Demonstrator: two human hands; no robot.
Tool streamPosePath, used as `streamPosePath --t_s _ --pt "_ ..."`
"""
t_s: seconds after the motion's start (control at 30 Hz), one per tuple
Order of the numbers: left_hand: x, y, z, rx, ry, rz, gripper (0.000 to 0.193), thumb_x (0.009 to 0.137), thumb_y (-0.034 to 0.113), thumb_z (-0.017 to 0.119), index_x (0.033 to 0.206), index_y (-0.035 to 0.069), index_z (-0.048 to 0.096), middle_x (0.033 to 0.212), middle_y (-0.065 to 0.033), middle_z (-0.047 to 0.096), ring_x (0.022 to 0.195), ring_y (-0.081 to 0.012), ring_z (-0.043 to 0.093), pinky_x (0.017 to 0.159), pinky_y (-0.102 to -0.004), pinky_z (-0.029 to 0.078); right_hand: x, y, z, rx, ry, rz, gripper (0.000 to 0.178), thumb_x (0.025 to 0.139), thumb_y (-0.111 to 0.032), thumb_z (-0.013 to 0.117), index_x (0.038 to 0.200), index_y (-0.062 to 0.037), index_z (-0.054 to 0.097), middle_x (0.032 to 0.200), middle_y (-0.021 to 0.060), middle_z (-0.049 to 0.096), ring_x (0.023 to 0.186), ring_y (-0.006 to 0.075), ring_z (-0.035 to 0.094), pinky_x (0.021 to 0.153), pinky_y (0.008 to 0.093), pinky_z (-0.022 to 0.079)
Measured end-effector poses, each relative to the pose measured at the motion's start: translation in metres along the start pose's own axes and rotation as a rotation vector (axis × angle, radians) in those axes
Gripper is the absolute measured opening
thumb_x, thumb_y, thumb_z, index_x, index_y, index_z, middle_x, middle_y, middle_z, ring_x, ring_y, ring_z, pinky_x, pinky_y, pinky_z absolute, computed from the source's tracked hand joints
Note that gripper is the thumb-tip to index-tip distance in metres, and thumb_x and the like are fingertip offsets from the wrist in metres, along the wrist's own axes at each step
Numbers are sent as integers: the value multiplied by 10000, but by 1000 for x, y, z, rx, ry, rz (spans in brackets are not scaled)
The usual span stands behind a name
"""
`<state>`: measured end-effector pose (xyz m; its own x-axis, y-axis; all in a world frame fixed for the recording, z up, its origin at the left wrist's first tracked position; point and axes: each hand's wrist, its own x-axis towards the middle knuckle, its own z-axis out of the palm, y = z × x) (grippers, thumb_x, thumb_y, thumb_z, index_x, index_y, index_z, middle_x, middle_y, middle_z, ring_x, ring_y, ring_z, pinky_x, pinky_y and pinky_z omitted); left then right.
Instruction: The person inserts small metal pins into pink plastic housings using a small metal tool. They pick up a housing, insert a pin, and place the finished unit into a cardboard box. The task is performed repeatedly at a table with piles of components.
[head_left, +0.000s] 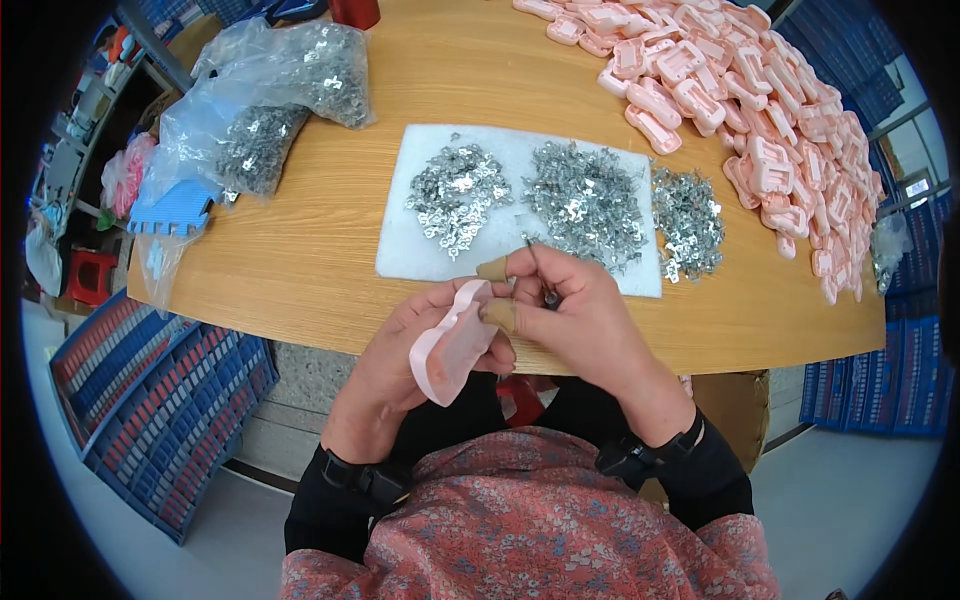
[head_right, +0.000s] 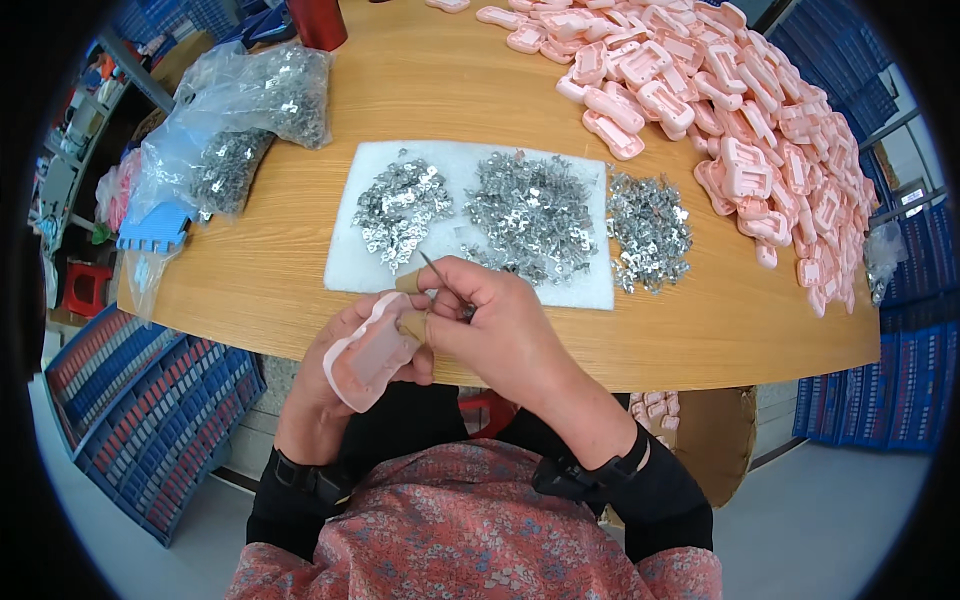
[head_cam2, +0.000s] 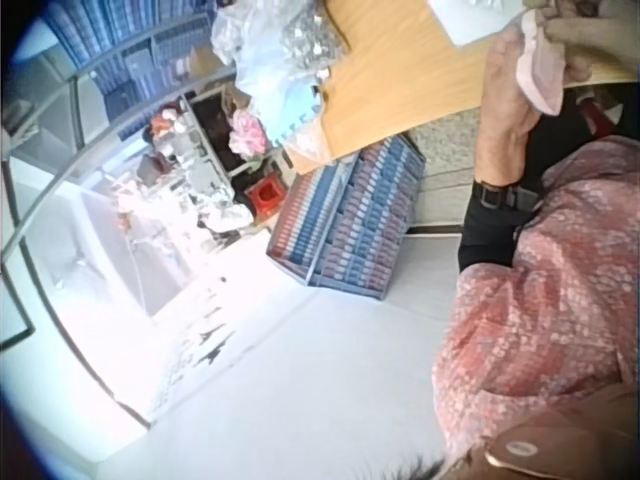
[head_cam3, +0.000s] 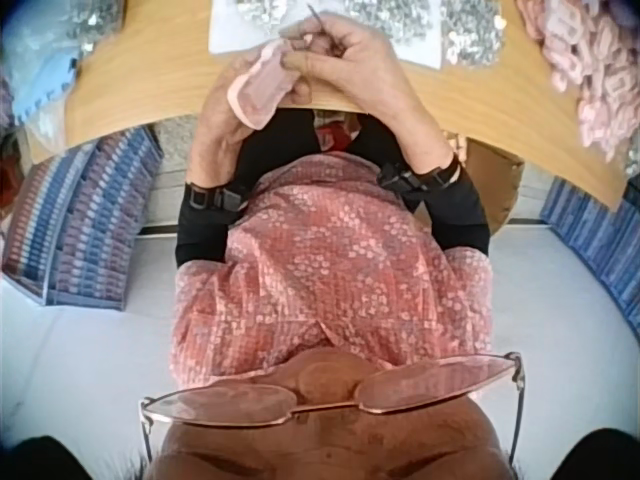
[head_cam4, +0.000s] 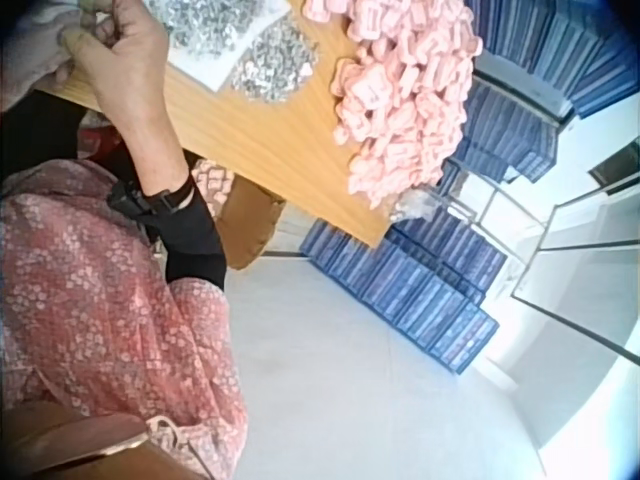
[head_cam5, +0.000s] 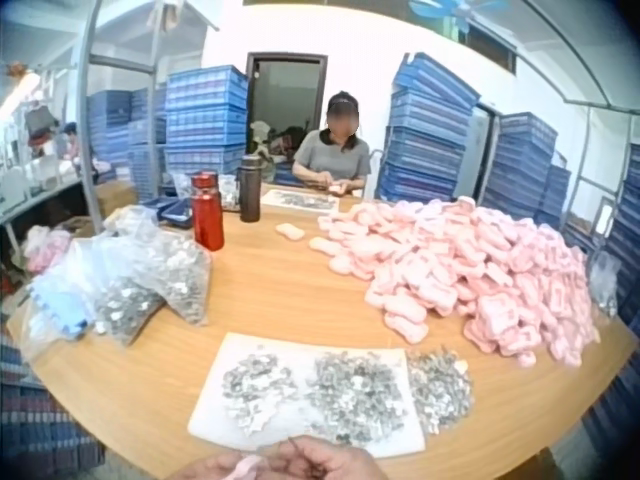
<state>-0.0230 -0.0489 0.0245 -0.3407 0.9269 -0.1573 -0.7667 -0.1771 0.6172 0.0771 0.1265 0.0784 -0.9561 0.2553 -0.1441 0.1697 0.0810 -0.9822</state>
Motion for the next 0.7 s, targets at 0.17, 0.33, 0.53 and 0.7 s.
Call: streamPosePath --t_s 0.17,0.33,0.53,0.7 --pt "-2 -5 -9 -50 -40 -33 472 980 296 572 1320 -27 518 1032 -187 660 879 -325 701 801 -440 594 2 6 -8 -63 -7 -23 148 849 -42 693 981 10 649 726 -49 524 685 22 453 618 212 413" --pt "6 -2 -4 -118 -118 10 465 984 262 566 1344 -23 492 1118 -151 628 943 -288 679 844 -423 577 -13 9 -13 -3 76 -51 256 813 -74 751 1009 -22 594 809 -51 528 718 34 467 633 211 414" --pt "25 -6 27 -54 182 65 432 1008 174 514 1407 37 423 1128 -84 592 986 -219 644 901 -381 534 -45 3 1 -197 160 -255 461 712 -142 842 1074 -31 580 893 33 595 726 114 569 650 256 491" --pt "27 -22 49 203 190 120 405 1009 145 499 1397 64 418 1205 -61 544 1124 -173 567 963 -343 488 -59 17 -22 -169 245 -224 340 798 -85 761 1087 -31 591 875 -12 598 713 42 511 632 204 436"
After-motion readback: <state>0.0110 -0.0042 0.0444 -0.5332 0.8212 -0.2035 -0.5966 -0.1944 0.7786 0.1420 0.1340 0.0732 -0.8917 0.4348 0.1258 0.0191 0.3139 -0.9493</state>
